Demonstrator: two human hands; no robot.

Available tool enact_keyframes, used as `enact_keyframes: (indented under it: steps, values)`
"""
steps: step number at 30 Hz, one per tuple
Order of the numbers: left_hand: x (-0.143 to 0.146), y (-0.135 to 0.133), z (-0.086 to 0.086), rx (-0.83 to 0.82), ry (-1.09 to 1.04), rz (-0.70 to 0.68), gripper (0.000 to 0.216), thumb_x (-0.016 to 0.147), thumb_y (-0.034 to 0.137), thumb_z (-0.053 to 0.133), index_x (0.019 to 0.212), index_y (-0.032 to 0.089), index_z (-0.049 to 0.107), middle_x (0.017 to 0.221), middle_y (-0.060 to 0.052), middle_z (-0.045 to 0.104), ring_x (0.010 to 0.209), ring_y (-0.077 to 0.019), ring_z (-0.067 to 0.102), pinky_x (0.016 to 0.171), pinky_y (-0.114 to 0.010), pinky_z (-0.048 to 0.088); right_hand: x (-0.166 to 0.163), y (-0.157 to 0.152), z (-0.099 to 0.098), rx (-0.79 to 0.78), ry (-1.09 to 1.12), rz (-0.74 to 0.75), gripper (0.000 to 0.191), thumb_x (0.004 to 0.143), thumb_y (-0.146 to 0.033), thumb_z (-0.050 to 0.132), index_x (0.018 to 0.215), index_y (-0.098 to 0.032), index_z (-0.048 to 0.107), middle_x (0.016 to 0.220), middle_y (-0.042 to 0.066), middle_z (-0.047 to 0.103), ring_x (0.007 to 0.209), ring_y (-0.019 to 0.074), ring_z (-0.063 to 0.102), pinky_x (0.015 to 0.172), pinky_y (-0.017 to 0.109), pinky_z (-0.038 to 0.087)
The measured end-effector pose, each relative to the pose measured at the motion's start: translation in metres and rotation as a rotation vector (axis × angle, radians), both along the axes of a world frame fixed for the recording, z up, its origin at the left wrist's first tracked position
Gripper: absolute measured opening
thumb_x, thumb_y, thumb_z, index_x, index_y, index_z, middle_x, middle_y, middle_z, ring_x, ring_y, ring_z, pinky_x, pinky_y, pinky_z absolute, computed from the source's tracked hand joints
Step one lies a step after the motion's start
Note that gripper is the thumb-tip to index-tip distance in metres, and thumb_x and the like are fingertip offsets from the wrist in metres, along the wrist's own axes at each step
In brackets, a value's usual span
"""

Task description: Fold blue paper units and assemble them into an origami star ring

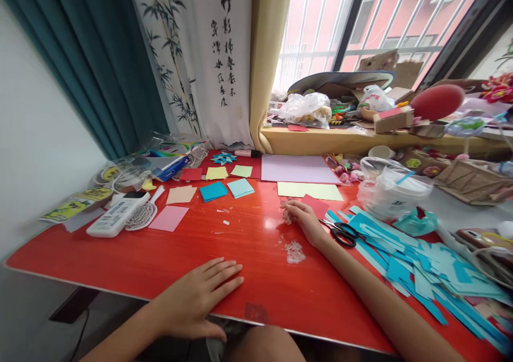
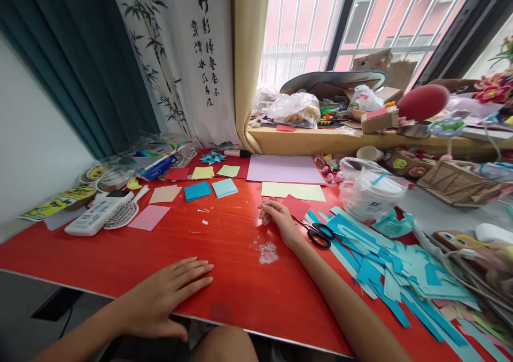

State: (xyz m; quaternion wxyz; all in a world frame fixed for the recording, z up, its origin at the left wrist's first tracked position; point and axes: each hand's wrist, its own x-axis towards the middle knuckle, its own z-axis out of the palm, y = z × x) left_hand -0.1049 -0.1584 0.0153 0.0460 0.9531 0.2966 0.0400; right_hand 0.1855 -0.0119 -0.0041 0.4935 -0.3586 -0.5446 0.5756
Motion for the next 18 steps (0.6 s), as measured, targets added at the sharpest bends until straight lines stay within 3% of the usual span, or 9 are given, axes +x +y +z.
enact_keyframes:
  steps: [3, 7, 9, 18]
  values:
    - [0.001, -0.001, 0.001, -0.009, -0.03, -0.023, 0.068, 0.08, 0.048, 0.054, 0.139, 0.02, 0.032, 0.139, -0.011, 0.042, 0.126, -0.0274, 0.041, 0.107, -0.044, 0.032, -0.001, -0.001, 0.0, 0.025, -0.008, 0.001, 0.023, 0.076, -0.037, 0.058, 0.081, -0.015, 0.062, 0.063, 0.0, 0.058, 0.054, 0.009, 0.05, 0.054, 0.023, 0.038]
    - [0.002, 0.01, 0.006, -0.121, -0.067, 0.162, 0.053, 0.085, 0.051, 0.045, 0.129, 0.023, 0.045, 0.138, -0.008, 0.043, 0.125, -0.0233, 0.042, 0.103, -0.039, 0.038, -0.001, -0.003, 0.001, 0.052, -0.019, 0.001, 0.024, 0.075, -0.037, 0.058, 0.079, -0.014, 0.062, 0.064, 0.0, 0.058, 0.055, 0.0088, 0.051, 0.055, 0.023, 0.038]
    - [0.007, 0.02, 0.009, -0.145, -0.068, 0.188, 0.048, 0.088, 0.048, 0.04, 0.129, 0.023, 0.045, 0.138, -0.007, 0.043, 0.127, -0.0218, 0.04, 0.105, -0.039, 0.036, -0.002, -0.005, 0.002, 0.06, -0.025, 0.004, 0.024, 0.075, -0.037, 0.058, 0.08, -0.014, 0.062, 0.063, 0.0, 0.058, 0.054, 0.0089, 0.051, 0.055, 0.023, 0.038]
    - [0.025, 0.047, 0.015, -0.063, -0.029, 0.065, 0.047, 0.091, 0.041, 0.036, 0.132, 0.02, 0.04, 0.14, -0.009, 0.04, 0.129, -0.0223, 0.038, 0.107, -0.041, 0.033, -0.005, -0.003, 0.002, 0.103, -0.104, -0.003, 0.025, 0.076, -0.04, 0.057, 0.077, -0.015, 0.061, 0.06, -0.001, 0.057, 0.053, 0.0111, 0.051, 0.054, 0.025, 0.038]
